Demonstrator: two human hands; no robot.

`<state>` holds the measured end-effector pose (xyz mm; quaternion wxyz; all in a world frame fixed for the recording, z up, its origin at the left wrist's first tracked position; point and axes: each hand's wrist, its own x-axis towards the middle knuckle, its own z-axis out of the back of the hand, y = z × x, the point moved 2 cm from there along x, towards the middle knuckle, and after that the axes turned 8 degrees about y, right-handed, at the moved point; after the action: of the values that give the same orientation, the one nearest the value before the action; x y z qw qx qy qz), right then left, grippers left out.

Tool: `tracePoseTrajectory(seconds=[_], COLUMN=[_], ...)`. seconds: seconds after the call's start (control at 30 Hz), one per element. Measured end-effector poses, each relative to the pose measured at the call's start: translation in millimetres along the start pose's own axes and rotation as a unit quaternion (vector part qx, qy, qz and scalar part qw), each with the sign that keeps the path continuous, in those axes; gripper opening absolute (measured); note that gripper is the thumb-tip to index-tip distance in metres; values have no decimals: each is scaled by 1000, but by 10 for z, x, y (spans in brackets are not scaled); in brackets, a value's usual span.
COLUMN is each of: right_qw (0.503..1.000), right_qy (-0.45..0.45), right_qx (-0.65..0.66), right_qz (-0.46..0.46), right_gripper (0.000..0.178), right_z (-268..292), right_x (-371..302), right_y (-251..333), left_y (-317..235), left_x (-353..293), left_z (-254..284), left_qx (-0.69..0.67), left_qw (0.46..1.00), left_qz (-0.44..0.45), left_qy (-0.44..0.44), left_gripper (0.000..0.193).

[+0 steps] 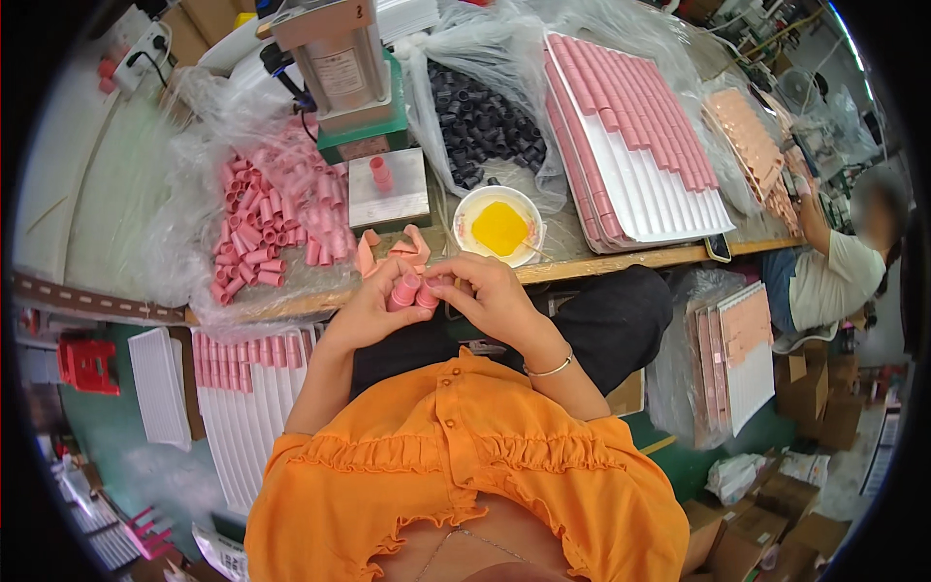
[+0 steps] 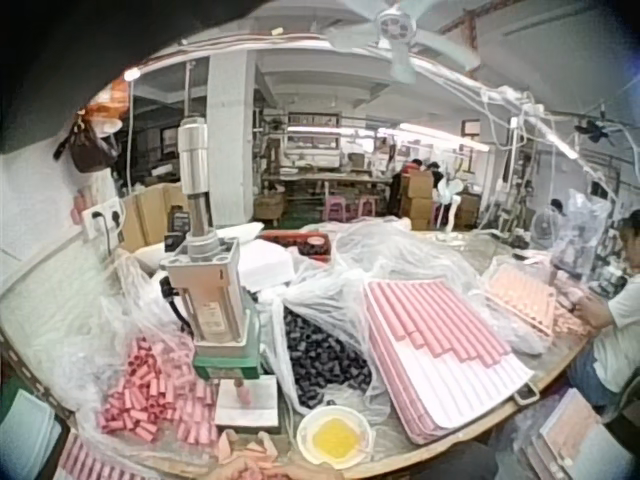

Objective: Manually assemble small pink and black plastic components using a small press and adhesive.

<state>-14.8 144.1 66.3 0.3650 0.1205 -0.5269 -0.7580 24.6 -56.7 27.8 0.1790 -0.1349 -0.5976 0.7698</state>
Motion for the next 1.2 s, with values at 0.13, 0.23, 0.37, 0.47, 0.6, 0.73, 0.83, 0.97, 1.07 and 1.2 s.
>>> tracePoseTrajectory(seconds=[0.13,0.23,0.37,0.47,0.6,0.73,0.83,0.97,1.07,1.2], right_qw=[997,997,992,987,984,977,951,899,872,894], right_qy=[26,28,29,2,-8,-128,-151,-132,-98,-131], right_qx=[-34,-75,-119,-157,-174,-136,-262,-404,-444,-402], right_qz=[-64,-4,-22,-32,19,-106,-66,-103,-180,-152], right_gripper=[21,18,18,18,22,28,26,23,12,8], right_z=[77,65,34,-26,37,460,669,654,739,784], right_x=[-107,-129,-113,-56,96,500,918,1292,1362,1235], right_y=[24,-31,-34,-47,-20,-430,-930,-1119,-1208,-1172], left_y=[-123,-157,-95,-154,-126,101,338,461,513,459], left_x=[58,56,58,91,115,-184,-551,-797,-753,-397], left_z=[-141,-145,-167,-226,-256,244,644,1111,1211,1120], left_qx=[-17,16,34,33,-2,-77,-304,61,282,364], left_qw=[1000,999,999,994,984,973,912,903,861,837], left_qz=[17,27,28,34,8,-43,-82,26,139,268], left_qy=[15,7,-30,-99,-176,-215,-263,-424,-399,-309], left_gripper=[39,42,45,45,39,14,13,19,29,35])
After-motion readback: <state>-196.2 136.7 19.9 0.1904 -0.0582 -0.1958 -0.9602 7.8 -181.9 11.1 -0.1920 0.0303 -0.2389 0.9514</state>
